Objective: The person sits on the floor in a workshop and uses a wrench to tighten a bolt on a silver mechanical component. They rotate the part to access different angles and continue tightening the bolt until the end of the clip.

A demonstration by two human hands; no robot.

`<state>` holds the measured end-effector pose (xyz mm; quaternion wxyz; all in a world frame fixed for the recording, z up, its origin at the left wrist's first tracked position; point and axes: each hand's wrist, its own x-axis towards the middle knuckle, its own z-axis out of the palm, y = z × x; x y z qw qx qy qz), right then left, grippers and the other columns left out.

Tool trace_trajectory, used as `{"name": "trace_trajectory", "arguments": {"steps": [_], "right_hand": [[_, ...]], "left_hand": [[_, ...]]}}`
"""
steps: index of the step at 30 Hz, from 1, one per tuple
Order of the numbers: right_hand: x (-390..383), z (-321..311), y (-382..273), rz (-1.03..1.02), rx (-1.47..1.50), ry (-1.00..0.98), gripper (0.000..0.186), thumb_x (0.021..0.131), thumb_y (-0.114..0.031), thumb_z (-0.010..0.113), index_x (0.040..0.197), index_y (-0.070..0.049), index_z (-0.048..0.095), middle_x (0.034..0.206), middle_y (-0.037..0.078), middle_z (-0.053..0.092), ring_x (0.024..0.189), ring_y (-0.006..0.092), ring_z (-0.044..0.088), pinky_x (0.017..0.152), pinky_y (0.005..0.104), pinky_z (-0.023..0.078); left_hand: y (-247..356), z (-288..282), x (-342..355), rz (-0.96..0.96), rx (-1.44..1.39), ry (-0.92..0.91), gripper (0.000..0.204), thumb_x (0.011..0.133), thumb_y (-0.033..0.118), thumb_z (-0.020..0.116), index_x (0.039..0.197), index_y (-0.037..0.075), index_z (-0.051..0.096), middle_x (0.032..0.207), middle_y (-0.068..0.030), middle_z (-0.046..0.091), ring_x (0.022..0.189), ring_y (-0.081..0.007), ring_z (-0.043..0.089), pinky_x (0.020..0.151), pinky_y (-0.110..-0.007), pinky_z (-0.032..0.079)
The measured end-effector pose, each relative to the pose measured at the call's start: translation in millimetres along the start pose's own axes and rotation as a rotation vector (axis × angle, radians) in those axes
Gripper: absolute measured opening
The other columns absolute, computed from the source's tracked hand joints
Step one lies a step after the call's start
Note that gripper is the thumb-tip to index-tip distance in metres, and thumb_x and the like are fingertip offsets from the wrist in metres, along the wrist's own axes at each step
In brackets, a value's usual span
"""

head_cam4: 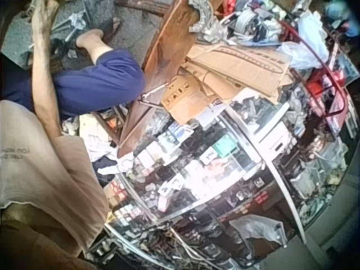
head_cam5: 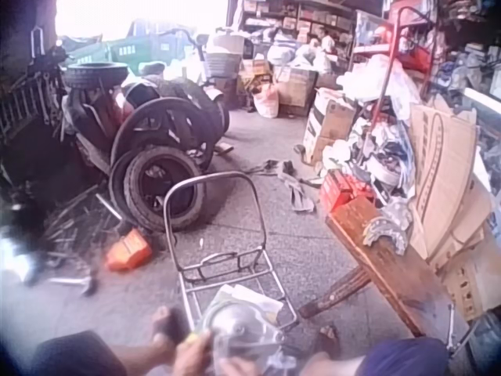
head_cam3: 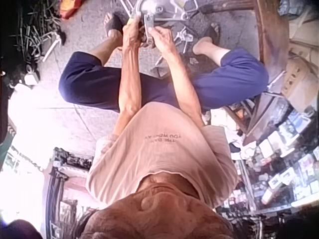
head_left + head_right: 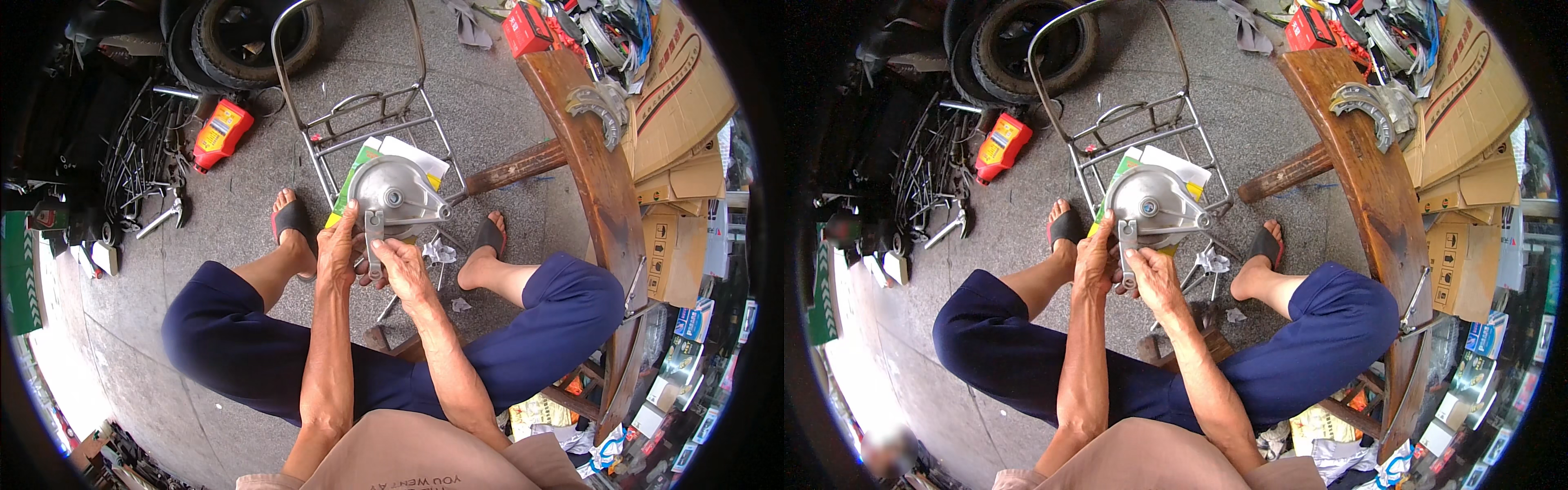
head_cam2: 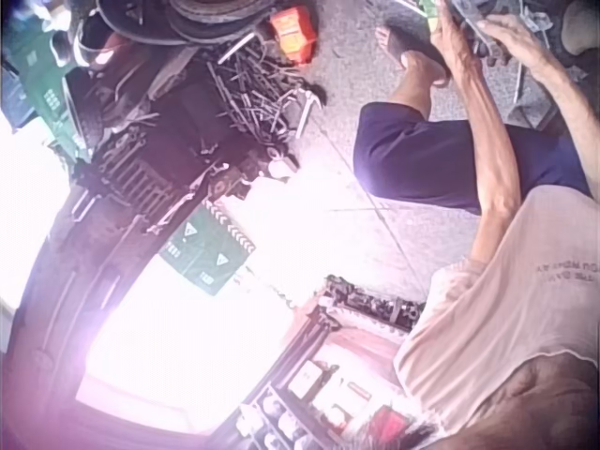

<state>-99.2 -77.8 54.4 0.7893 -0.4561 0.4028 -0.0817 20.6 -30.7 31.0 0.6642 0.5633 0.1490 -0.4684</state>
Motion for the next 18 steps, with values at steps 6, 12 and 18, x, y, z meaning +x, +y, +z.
{"name": "trace_trajectory", "arguments": {"steps": [6,12,18], "right_hand": [[-3,10,-11,-0.025,-0.049,0.103,0.039,0.101,-0.034,0.049,0.100,0.000,0.068,0.069,0.007,0.067,0.055,0.0140,0.065,0.047,0.0252,0.052],[-6,20,-21,-0.042,-0.181,0.177,0.042,0.101,-0.037,0.048,0.099,-0.002,0.070,0.065,0.007,0.066,0.051,0.0129,0.063,0.046,0.0243,0.049],[-6,17,-17,-0.055,-0.158,0.134,0.043,0.101,-0.041,0.048,0.103,-0.003,0.069,0.066,0.005,0.066,0.049,0.0099,0.062,0.043,0.0199,0.041]], "left_hand": [[0,1,0,0.013,-0.001,0.019,0.034,0.086,0.042,0.074,0.082,0.010,0.062,0.060,0.0044,0.049,0.046,-0.0062,0.040,0.040,-0.023,0.029],[2,5,-2,0.024,-0.014,0.056,0.035,0.085,0.041,0.075,0.081,0.009,0.062,0.060,0.0039,0.050,0.045,-0.0064,0.040,0.041,-0.023,0.030],[0,7,-3,0.040,-0.042,0.051,0.034,0.085,0.039,0.075,0.082,0.008,0.062,0.060,0.0038,0.050,0.046,-0.0062,0.040,0.041,-0.023,0.030]]}}
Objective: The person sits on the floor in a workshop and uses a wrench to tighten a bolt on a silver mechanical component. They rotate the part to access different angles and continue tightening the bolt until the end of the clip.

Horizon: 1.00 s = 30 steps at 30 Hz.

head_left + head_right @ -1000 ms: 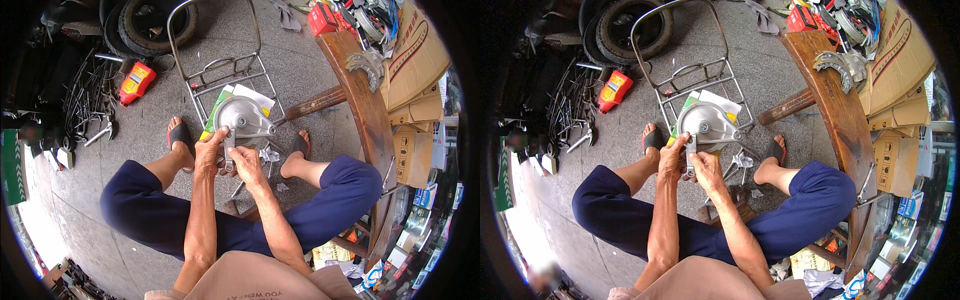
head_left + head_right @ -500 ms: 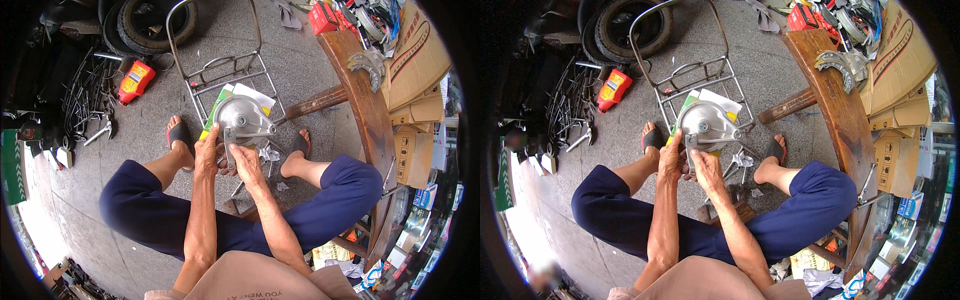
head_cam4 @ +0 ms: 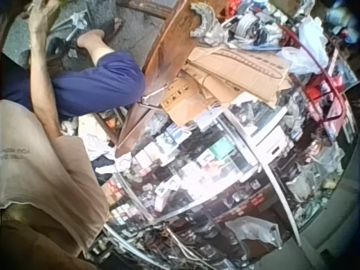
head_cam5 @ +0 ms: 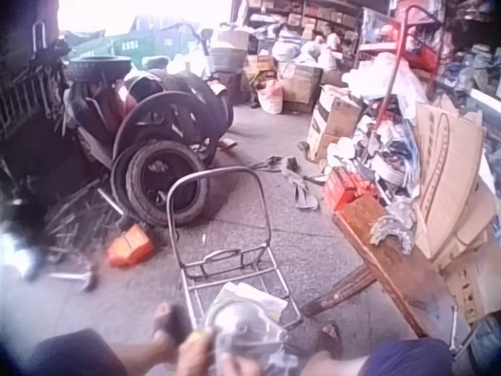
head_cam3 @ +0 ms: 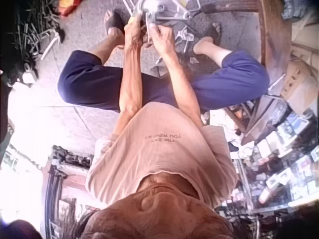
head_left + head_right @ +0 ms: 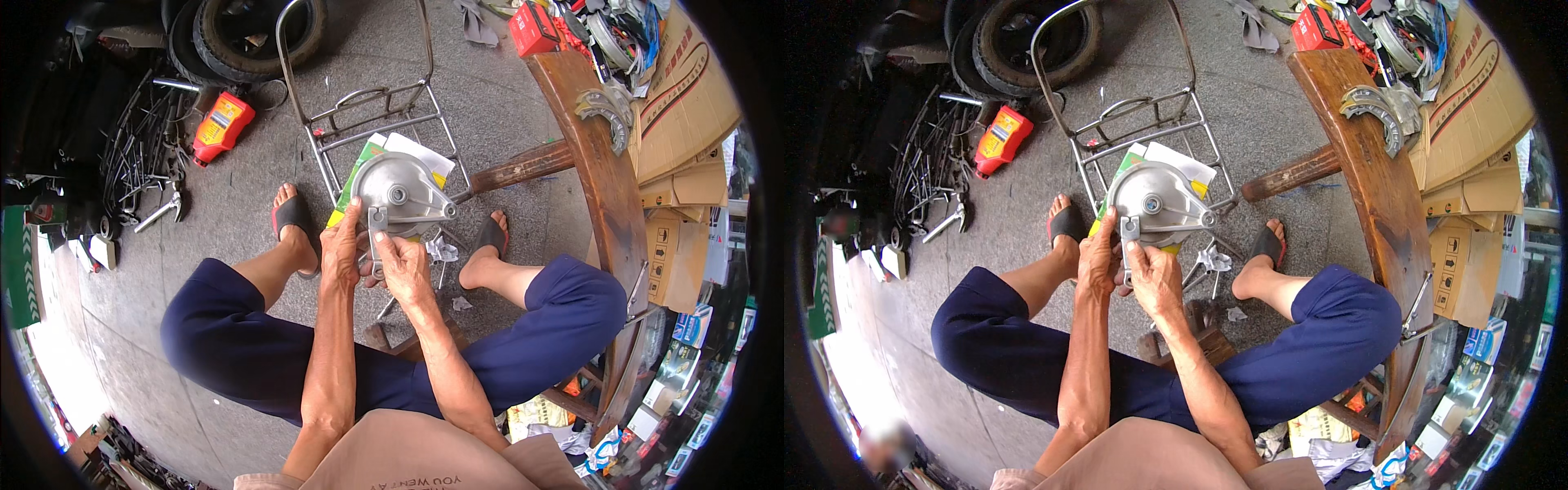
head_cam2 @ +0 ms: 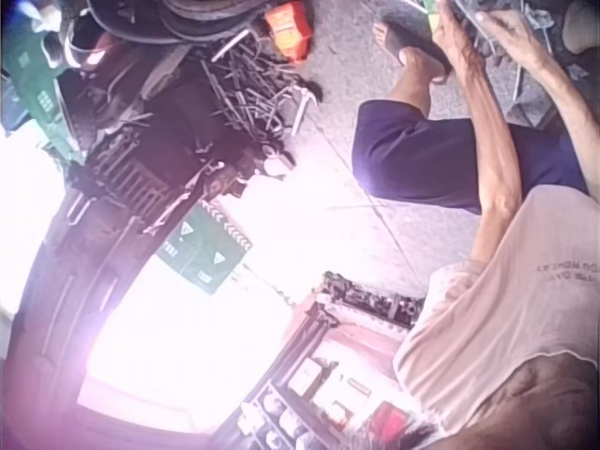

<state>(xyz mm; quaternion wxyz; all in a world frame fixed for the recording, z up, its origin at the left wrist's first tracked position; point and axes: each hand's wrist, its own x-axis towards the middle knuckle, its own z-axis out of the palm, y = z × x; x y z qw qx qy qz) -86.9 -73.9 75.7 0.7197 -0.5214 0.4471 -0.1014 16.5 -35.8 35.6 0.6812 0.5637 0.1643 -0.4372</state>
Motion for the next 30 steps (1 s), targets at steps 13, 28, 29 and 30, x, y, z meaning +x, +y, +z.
{"name": "trace_trajectory", "arguments": {"steps": [13,28,29,30], "right_hand": [[4,0,5,-0.028,-0.050,0.030,0.045,0.101,-0.038,0.048,0.097,0.001,0.069,0.060,0.010,0.065,0.047,0.0163,0.064,0.042,0.0275,0.049],[5,-5,7,-0.004,0.001,-0.003,0.046,0.100,-0.038,0.049,0.095,0.004,0.069,0.062,0.010,0.065,0.047,0.0160,0.062,0.040,0.0278,0.048],[5,-6,8,-0.006,0.009,-0.009,0.046,0.100,-0.037,0.049,0.095,0.004,0.069,0.063,0.010,0.065,0.047,0.0160,0.062,0.040,0.0276,0.048],[5,-7,9,0.006,0.012,-0.013,0.046,0.100,-0.037,0.049,0.096,0.004,0.069,0.063,0.010,0.065,0.047,0.0159,0.062,0.041,0.0275,0.048]], "left_hand": [[0,-1,0,-0.017,0.018,0.000,0.033,0.086,0.040,0.075,0.084,0.009,0.063,0.062,0.0052,0.051,0.047,-0.0054,0.041,0.042,-0.023,0.031],[-6,-10,3,0.037,0.124,-0.114,0.045,0.075,0.032,0.084,0.098,-0.004,0.070,0.073,-0.0053,0.065,0.055,-0.0093,0.051,0.049,-0.024,0.038],[-7,-11,4,0.034,0.130,-0.107,0.044,0.074,0.032,0.085,0.096,-0.003,0.070,0.072,-0.0048,0.064,0.055,-0.0092,0.051,0.049,-0.024,0.037],[-7,-11,4,0.029,0.136,-0.100,0.043,0.073,0.031,0.085,0.095,-0.003,0.070,0.071,-0.0042,0.063,0.055,-0.0090,0.050,0.049,-0.024,0.037]]}}
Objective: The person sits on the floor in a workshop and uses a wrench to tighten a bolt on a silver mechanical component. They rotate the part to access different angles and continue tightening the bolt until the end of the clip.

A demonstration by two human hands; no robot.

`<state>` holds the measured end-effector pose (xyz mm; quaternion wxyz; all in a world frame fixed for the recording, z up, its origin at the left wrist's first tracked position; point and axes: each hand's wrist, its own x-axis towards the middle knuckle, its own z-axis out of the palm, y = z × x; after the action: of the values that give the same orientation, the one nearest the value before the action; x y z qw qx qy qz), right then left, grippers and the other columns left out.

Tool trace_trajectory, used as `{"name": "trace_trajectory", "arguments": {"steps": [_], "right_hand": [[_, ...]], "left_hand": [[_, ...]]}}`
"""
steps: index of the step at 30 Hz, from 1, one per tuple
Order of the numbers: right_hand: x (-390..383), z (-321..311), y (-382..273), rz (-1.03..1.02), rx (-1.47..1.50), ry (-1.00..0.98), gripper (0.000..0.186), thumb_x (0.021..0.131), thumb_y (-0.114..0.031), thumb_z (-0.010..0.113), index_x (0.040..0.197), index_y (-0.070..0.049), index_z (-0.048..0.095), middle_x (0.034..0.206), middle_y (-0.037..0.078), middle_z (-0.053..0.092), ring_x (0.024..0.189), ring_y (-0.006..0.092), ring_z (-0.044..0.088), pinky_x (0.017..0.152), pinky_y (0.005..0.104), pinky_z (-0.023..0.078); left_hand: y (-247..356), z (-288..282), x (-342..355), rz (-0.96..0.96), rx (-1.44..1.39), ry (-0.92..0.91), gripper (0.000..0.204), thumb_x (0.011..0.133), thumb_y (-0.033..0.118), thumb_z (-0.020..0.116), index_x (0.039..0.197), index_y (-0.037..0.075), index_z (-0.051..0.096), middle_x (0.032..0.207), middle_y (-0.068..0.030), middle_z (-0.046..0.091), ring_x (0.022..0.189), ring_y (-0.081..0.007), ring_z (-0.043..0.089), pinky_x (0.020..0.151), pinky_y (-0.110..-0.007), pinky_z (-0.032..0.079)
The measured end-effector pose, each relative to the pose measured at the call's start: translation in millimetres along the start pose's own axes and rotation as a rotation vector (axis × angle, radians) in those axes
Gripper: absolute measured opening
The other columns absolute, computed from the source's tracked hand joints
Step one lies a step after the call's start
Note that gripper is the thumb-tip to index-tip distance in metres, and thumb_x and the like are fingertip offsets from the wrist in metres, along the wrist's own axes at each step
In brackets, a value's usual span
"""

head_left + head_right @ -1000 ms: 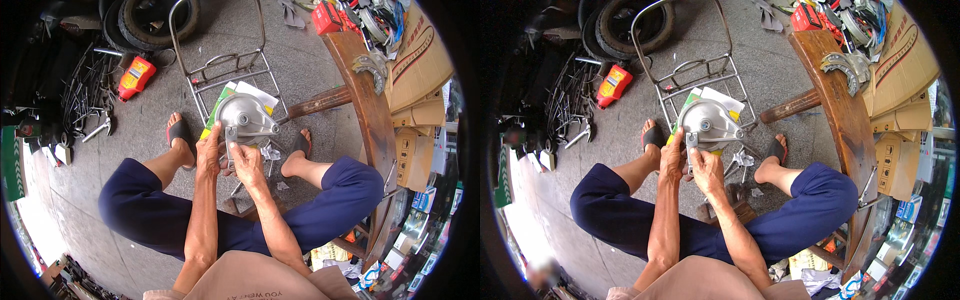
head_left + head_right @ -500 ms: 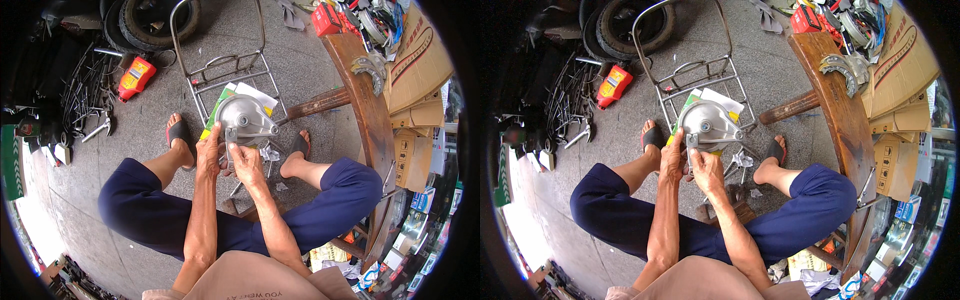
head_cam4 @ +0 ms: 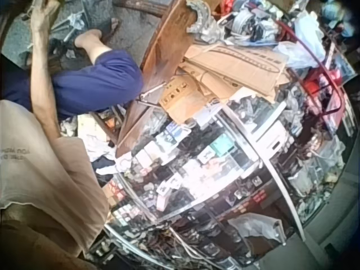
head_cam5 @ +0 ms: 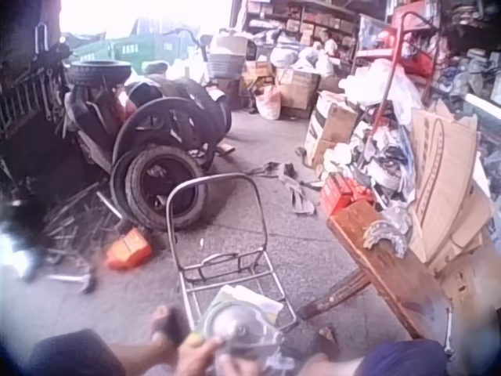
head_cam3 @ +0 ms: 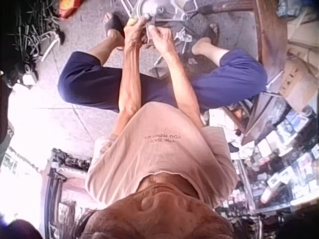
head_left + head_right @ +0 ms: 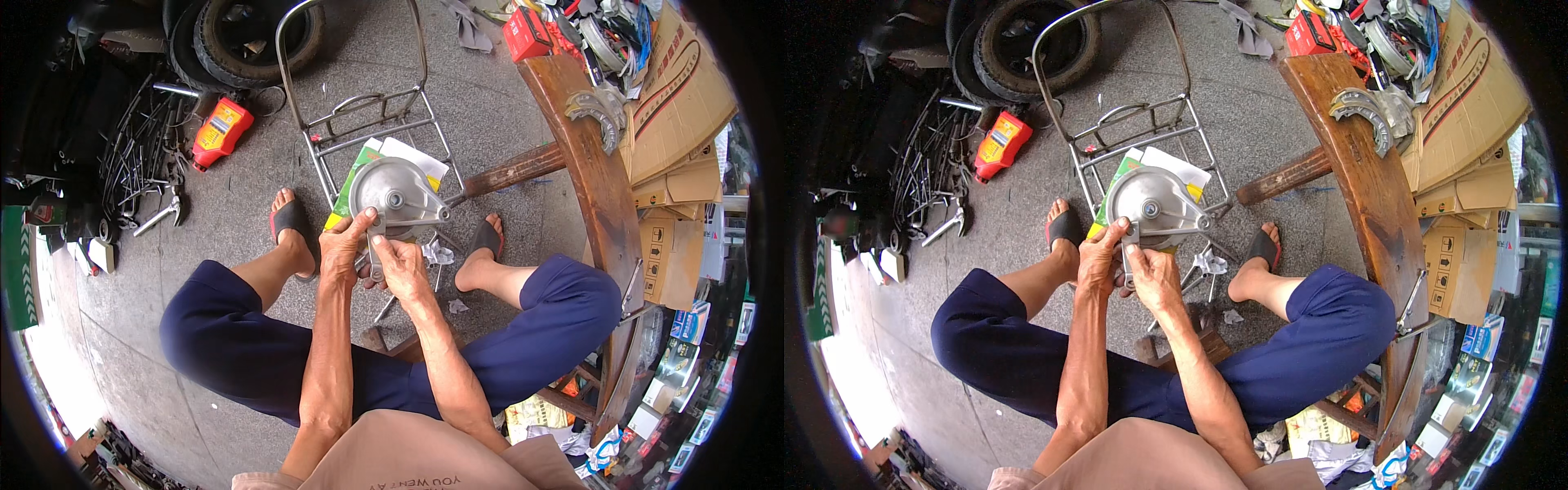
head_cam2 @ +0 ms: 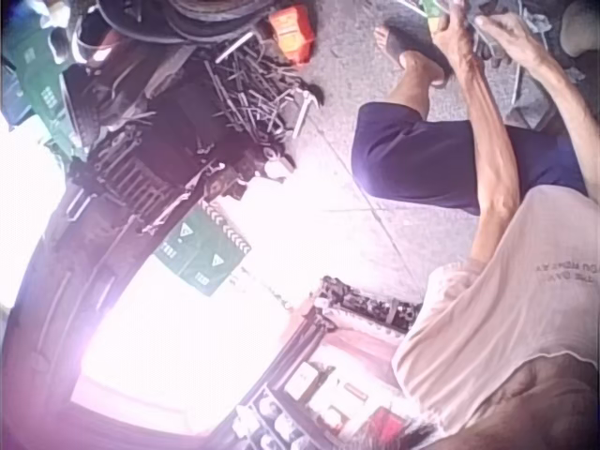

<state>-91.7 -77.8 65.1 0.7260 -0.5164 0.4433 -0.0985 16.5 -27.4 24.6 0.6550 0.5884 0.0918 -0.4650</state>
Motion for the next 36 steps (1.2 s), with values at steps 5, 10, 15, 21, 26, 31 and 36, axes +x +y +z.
{"name": "trace_trajectory", "arguments": {"steps": [5,10,15,21,26,31,36], "right_hand": [[-1,3,-4,0.003,0.017,0.003,0.047,0.100,-0.038,0.049,0.089,0.003,0.068,0.060,0.008,0.063,0.047,0.0155,0.061,0.043,0.0290,0.048],[10,2,16,-0.069,-0.124,0.063,0.050,0.100,-0.038,0.049,0.075,0.003,0.064,0.054,0.007,0.058,0.046,0.0164,0.060,0.043,0.0323,0.047],[6,7,-2,-0.032,-0.022,0.018,0.049,0.100,-0.035,0.049,0.074,0.005,0.063,0.055,0.006,0.058,0.047,0.0153,0.060,0.044,0.0309,0.048],[10,6,-1,0.004,0.042,-0.021,0.047,0.100,-0.035,0.050,0.076,0.004,0.064,0.058,0.007,0.061,0.047,0.0155,0.061,0.043,0.0302,0.049],[7,9,-5,-0.013,0.028,0.006,0.047,0.100,-0.034,0.050,0.077,0.005,0.064,0.057,0.006,0.060,0.047,0.0149,0.060,0.043,0.0297,0.050],[9,7,-4,-0.004,0.057,-0.017,0.048,0.101,-0.035,0.049,0.079,0.005,0.064,0.057,0.007,0.059,0.048,0.0151,0.061,0.042,0.0294,0.050],[5,7,-15,0.073,0.101,-0.054,0.043,0.102,-0.036,0.047,0.099,0.002,0.067,0.065,0.008,0.066,0.049,0.0125,0.062,0.043,0.0211,0.043]], "left_hand": [[-3,0,4,0.023,0.034,0.076,0.039,0.071,0.031,0.086,0.088,-0.001,0.072,0.065,-0.0001,0.058,0.052,-0.0072,0.045,0.048,-0.024,0.033],[2,3,3,0.013,0.123,0.089,0.037,0.072,0.032,0.084,0.087,0.000,0.073,0.063,0.0003,0.057,0.048,-0.0064,0.042,0.044,-0.023,0.030],[13,5,-4,-0.052,0.065,0.080,0.039,0.074,0.032,0.083,0.092,0.000,0.072,0.068,-0.0045,0.064,0.049,-0.0082,0.050,0.043,-0.023,0.035],[19,4,-3,-0.109,0.014,0.050,0.042,0.076,0.031,0.083,0.097,-0.002,0.070,0.071,-0.0066,0.065,0.049,-0.0105,0.054,0.042,-0.025,0.039],[18,1,-3,-0.101,-0.002,0.021,0.041,0.077,0.030,0.082,0.098,-0.003,0.069,0.071,-0.0068,0.065,0.050,-0.0104,0.055,0.043,-0.025,0.040],[20,3,-6,-0.076,0.047,0.011,0.040,0.078,0.031,0.081,0.097,-0.003,0.069,0.072,-0.0066,0.065,0.052,-0.0101,0.056,0.043,-0.025,0.040],[16,1,-3,-0.106,-0.092,0.022,0.041,0.079,0.033,0.081,0.096,-0.002,0.068,0.067,-0.0036,0.061,0.050,-0.0091,0.053,0.043,-0.025,0.039]]}}
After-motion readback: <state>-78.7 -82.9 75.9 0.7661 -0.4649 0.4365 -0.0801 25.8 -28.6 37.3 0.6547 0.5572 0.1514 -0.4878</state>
